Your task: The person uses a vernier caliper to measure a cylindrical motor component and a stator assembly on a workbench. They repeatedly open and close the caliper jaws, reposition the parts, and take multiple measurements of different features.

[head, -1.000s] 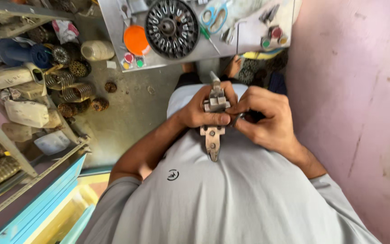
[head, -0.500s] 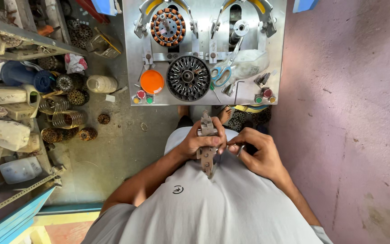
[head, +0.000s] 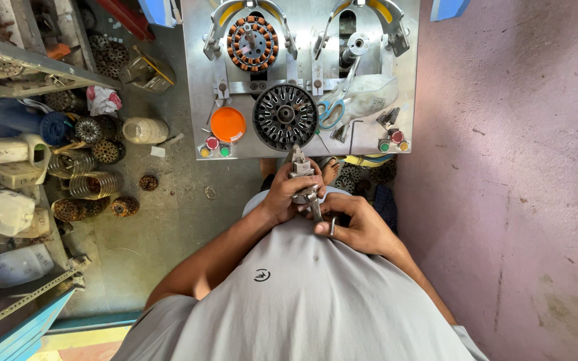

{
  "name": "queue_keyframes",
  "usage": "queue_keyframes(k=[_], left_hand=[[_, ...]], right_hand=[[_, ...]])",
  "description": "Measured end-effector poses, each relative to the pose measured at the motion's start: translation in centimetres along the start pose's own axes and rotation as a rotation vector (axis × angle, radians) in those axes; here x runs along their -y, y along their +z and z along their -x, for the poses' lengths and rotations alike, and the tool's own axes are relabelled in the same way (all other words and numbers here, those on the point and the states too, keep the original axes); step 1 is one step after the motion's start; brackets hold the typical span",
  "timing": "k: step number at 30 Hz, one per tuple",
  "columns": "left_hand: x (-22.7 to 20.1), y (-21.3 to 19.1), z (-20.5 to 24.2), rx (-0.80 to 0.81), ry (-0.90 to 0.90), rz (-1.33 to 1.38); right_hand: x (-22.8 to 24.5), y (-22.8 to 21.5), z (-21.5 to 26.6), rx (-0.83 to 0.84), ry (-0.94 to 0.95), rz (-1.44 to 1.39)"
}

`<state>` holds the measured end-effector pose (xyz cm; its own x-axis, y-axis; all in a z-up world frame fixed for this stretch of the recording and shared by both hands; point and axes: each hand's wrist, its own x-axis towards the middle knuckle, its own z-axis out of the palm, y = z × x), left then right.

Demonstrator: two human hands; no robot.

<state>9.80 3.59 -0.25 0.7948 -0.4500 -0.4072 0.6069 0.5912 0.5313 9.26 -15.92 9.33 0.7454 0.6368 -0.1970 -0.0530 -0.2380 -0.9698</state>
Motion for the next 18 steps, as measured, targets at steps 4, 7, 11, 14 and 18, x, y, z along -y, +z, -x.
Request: queue_keyframes(k=[4, 7, 11, 14, 18], left_hand=[[0.4, -0.9, -0.9, 0.033, 0.056, 0.093], [0.7, -1.5, -1.4, 0.057, 0.068, 0.138], [0.3, -1.3, -2.2, 0.026, 0.092, 0.1], [-0.9, -1.1, -2.3, 0.013, 0.121, 0.07], [-2.3, -0.7, -2.4, 0.097, 0.162, 0.055]], right_hand=[[0.6, 0.8, -0.7, -0.109, 0.07, -0.01], [0.9, 0.9, -1.4, -0.14, 0.217, -0.046], [1.5, 0.6, -1.6, -0.187, 0.252, -0.203], [1.6, 0.0, -1.0, -0.259, 0.293, -0.373], [1.1, -1.5, 0.1, -0.331, 0.189, -0.588]])
